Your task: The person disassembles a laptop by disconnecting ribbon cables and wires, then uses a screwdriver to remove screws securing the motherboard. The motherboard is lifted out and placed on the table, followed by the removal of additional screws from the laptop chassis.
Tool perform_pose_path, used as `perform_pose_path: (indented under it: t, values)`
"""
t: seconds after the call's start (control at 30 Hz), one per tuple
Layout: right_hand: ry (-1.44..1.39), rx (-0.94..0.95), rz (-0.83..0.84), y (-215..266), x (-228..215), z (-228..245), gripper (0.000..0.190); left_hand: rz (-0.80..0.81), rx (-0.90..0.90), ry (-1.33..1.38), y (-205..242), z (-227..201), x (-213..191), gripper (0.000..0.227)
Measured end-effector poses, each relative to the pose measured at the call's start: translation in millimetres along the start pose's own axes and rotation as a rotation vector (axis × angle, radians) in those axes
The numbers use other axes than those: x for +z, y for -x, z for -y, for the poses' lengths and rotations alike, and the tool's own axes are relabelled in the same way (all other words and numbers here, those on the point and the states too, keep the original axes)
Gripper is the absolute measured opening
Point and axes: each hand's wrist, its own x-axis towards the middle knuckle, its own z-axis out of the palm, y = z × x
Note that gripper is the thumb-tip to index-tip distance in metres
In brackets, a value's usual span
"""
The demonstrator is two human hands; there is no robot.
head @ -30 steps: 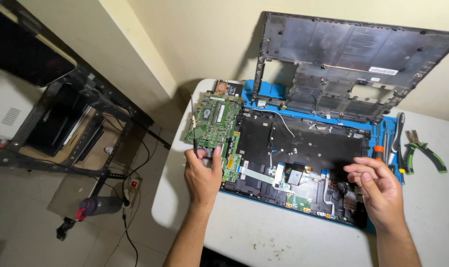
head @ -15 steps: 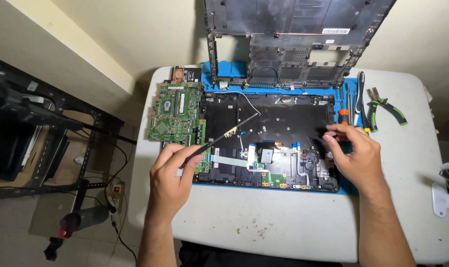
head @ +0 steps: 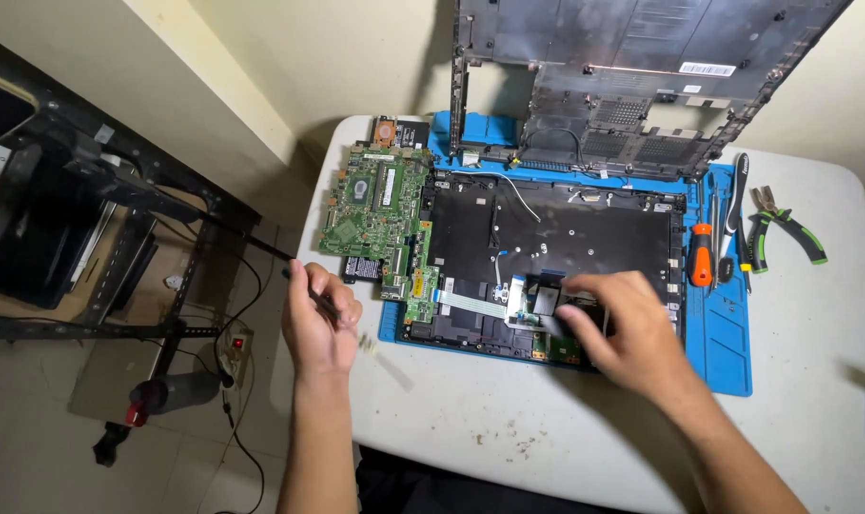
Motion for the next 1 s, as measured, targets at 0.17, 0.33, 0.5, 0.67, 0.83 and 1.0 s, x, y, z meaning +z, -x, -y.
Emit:
perform_pose_path:
  t: [0.17,0.33,0.5,0.67,0.83,1.0]
  values:
    - [0.089,-0.106,0.176,-9.9,34.4,36.7,0.024,0.077,-0.098,-0.139,6.2,-9.6,-4.6,0.034]
    - [0.275,-0.190,0.188,-20.9,74.2,44.1,0.032,0.100,-0.236,-0.112,2.9,0.0,-15.3,0.023]
    - [0.420,-0.244,0.246,-25.1,96.0,41.9,0.027,0.082,-0.222,-0.424,12.0,6.5,-14.5,0.029]
    - [0.420,-0.272,0.239,-24.4,96.9,38.3,0.018,0.088,-0.235,-0.522,14.3,-2.8,-5.1,0.031]
    - [0.423,-0.306,0.177,-21.2,96.9,37.2,0.016,0.100,-0.299,-0.533,6.6,6.0,-6.9,0.031]
    - [0.452,-0.311,0.153,-21.0,98.1,34.6,0.018,0.113,-0.255,-0.617,-7.0,28.8,-22.6,0.024]
